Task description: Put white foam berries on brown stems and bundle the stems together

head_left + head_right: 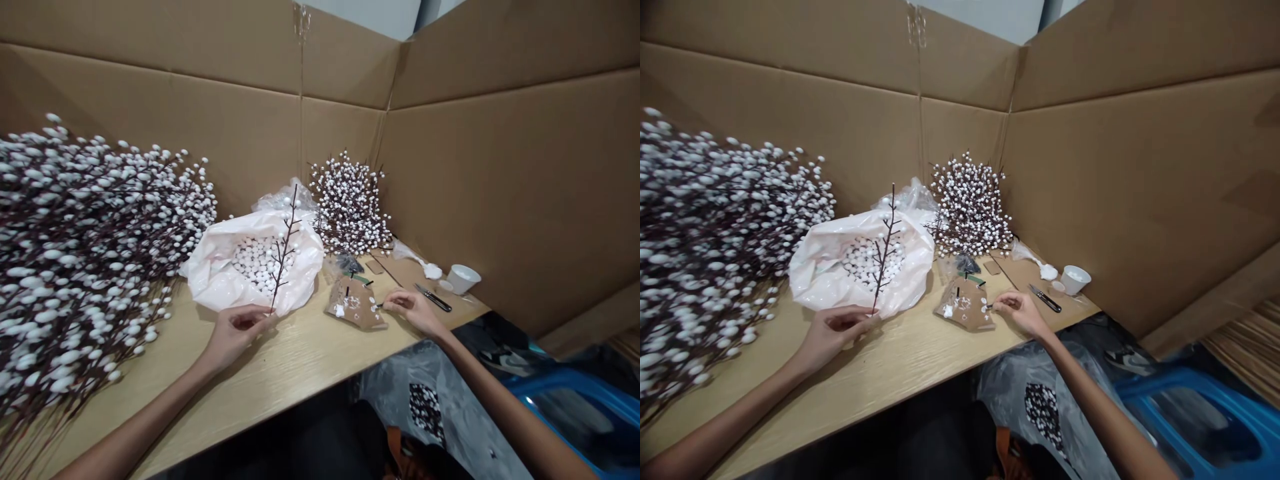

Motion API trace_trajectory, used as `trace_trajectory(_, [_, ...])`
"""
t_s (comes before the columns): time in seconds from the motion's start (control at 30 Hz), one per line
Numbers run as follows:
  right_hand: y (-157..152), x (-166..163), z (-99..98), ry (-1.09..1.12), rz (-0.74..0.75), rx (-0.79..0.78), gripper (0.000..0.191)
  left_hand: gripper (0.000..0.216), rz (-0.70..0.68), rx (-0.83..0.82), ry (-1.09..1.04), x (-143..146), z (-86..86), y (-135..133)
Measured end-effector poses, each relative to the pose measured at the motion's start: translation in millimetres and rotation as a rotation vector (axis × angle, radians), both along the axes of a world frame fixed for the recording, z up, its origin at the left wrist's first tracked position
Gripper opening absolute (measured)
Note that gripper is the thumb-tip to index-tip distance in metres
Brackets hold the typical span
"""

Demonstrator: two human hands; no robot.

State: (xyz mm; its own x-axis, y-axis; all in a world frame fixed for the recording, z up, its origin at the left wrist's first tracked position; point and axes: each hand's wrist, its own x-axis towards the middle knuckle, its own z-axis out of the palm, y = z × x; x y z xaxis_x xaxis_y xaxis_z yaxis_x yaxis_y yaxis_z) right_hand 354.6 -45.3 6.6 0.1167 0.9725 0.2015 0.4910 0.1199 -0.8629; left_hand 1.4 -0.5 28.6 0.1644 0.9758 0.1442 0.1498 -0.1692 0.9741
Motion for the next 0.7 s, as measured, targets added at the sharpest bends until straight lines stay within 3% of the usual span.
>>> trace_trajectory(0.33, [0, 1, -2.3, -0.082, 0.036, 0.022, 0.028, 0.026, -0.013, 0.014, 0.009, -1, 1.1, -1])
trace_trajectory(0.47, [-1, -3, 8.7, -0.010, -0.061, 0.008, 0.039, 0.027, -0.008, -0.007, -0.034, -1, 2.0, -2])
trace_trajectory(0.57, [-3, -23, 25.4, 0.022, -0.071, 0.086, 0.039, 0.028, -0.009, -0.036, -0.073, -1, 3.5, -3])
trace_trajectory(0.7, [0, -81, 50.1, 0.051, 0.137, 0.112, 0.030, 0.029, -0.032, -0.093, -0.131, -2, 5.8, -5])
